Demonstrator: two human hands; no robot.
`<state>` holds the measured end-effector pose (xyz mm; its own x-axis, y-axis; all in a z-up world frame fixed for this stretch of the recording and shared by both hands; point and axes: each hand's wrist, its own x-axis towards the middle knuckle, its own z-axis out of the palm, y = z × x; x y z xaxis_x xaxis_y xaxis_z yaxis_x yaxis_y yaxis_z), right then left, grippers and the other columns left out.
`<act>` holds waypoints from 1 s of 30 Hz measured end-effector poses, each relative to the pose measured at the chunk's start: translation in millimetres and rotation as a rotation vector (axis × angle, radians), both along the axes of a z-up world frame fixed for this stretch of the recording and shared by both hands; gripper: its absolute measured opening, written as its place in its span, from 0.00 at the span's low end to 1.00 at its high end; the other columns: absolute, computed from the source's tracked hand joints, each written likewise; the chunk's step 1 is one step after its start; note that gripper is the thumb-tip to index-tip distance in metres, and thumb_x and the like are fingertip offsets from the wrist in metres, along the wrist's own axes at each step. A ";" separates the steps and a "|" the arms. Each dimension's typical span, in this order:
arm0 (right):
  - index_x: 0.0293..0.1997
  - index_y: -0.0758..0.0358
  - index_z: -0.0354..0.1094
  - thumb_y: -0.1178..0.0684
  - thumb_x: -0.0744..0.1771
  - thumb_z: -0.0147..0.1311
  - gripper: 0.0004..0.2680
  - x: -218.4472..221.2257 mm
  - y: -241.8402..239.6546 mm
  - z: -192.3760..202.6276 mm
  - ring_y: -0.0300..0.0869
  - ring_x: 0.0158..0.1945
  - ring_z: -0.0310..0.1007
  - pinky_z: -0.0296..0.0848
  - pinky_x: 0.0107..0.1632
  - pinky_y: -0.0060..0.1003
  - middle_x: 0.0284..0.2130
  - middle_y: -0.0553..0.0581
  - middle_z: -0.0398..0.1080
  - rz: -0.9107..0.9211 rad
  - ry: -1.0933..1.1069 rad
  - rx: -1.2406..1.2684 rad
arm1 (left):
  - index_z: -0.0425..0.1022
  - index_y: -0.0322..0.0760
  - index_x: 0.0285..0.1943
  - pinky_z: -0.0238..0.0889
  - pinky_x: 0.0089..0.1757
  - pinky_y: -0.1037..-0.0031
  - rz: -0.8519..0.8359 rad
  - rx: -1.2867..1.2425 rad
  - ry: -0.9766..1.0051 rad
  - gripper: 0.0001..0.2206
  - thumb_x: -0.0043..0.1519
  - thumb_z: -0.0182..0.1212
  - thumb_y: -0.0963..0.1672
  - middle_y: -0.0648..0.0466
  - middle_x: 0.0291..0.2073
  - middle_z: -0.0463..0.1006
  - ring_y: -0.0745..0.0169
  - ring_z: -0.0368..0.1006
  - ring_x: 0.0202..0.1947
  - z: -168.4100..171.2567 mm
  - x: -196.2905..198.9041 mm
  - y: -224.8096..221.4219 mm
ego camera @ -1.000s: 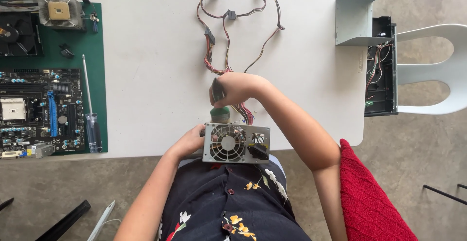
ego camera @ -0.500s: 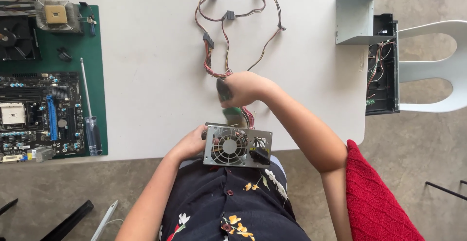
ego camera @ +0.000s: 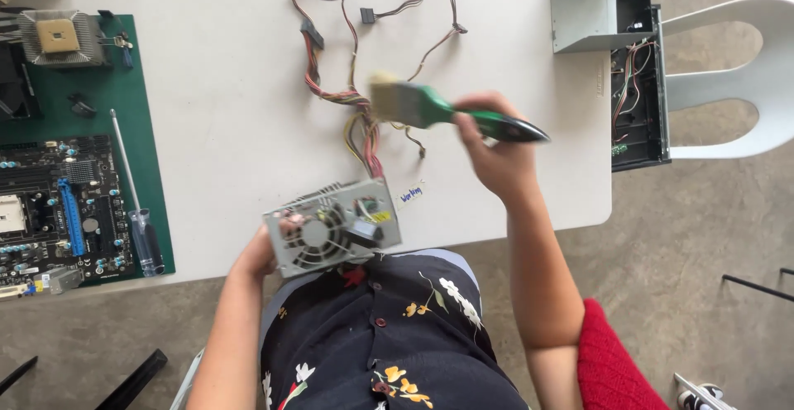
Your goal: Disassembling a computer power supply unit and cleaning its internal components and fan using a brush and screwdriver.
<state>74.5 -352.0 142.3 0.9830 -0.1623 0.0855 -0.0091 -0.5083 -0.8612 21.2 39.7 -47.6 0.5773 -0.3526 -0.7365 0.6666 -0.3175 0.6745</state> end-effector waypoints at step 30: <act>0.52 0.54 0.79 0.53 0.69 0.60 0.07 -119.6 171.7 8.7 0.53 0.40 0.83 0.80 0.45 0.45 0.39 0.58 0.80 -0.269 -0.086 -0.191 | 0.65 0.56 0.72 0.66 0.62 0.50 -0.343 0.100 -0.423 0.44 0.42 0.79 0.56 0.45 0.56 0.81 0.39 0.75 0.62 62.0 50.8 90.9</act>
<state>-45.1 -180.3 151.1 0.8949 -0.3883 0.2199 -0.0965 -0.6495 -0.7542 71.9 130.6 14.4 0.6945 -0.5127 -0.5048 0.1916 -0.5445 0.8166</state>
